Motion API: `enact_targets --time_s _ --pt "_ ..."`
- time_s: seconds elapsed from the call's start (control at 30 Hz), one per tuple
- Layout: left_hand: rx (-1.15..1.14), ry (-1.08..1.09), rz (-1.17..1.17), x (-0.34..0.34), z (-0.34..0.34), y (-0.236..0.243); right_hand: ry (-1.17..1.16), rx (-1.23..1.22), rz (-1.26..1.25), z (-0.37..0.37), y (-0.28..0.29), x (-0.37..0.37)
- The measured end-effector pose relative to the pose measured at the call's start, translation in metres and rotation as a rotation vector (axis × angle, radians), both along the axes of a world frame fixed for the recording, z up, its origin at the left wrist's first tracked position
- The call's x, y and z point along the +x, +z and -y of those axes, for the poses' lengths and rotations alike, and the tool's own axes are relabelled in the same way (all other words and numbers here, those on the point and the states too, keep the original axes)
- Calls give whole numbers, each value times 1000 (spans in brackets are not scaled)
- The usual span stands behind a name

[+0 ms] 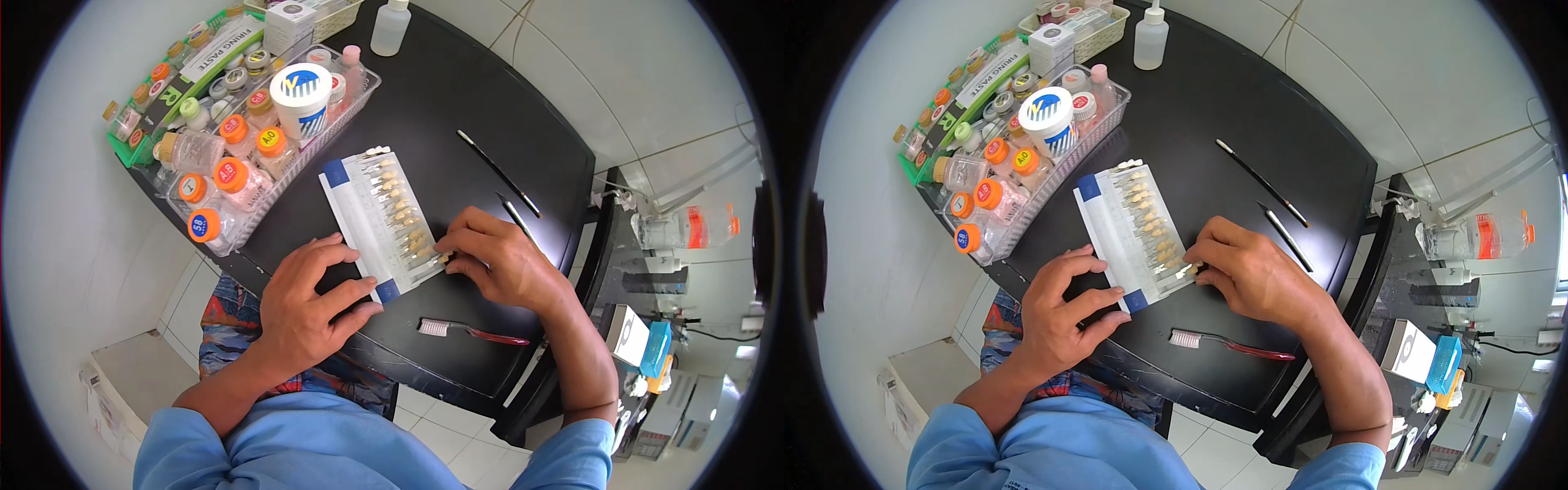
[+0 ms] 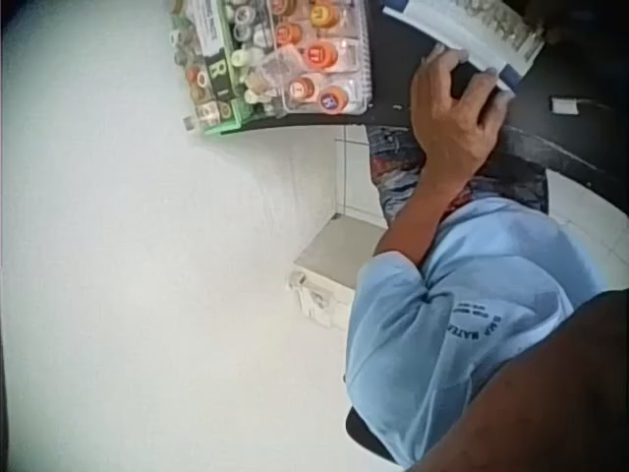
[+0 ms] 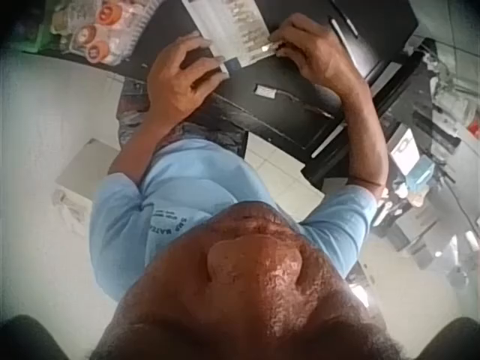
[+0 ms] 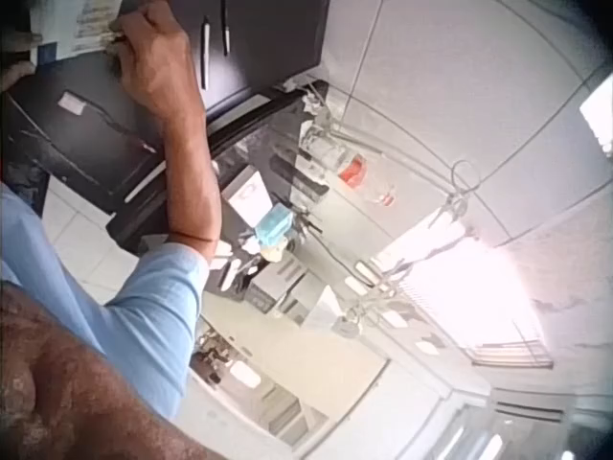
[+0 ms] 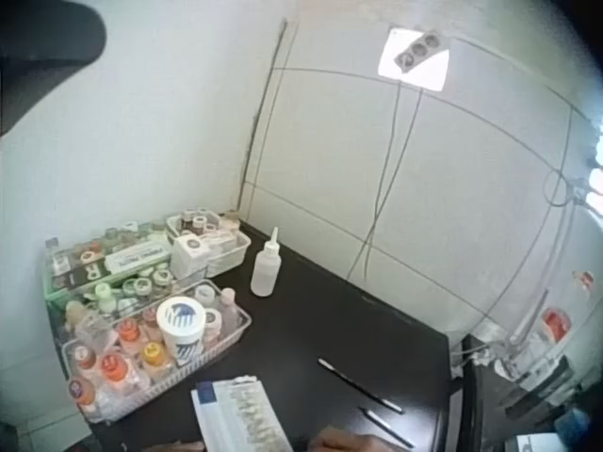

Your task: The recorder uses a dental shade guide to match a prosthetic crown and applies stain or paste with a fine brush.

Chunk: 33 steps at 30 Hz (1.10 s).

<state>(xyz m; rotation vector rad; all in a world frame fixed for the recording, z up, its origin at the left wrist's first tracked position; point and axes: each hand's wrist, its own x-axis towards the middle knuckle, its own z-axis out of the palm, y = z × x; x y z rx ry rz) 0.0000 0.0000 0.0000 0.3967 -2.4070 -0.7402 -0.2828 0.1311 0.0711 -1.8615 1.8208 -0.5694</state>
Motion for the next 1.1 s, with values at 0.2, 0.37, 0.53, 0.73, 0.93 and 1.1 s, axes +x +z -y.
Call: enact_targets --time_s 0.2,0.37,0.53,0.73,0.93,1.1 --pt "8 22 -24 -5 -2 -2 29 -43 -12 0 1 -2" --pt "4 22 -13 -4 -2 -1 30 -43 -32 0 -1 1" --pt "-6 21 -3 -4 -2 0 8 -27 -31 2 -1 4" --pt "-15 20 -13 -4 -1 -1 -19 -17 -2 1 4 1" --pt "-14 19 -16 -4 -2 -1 26 -49 -38 0 1 -6" --pt "-19 20 -19 -4 -2 -1 17 -31 -54 -1 0 -6"
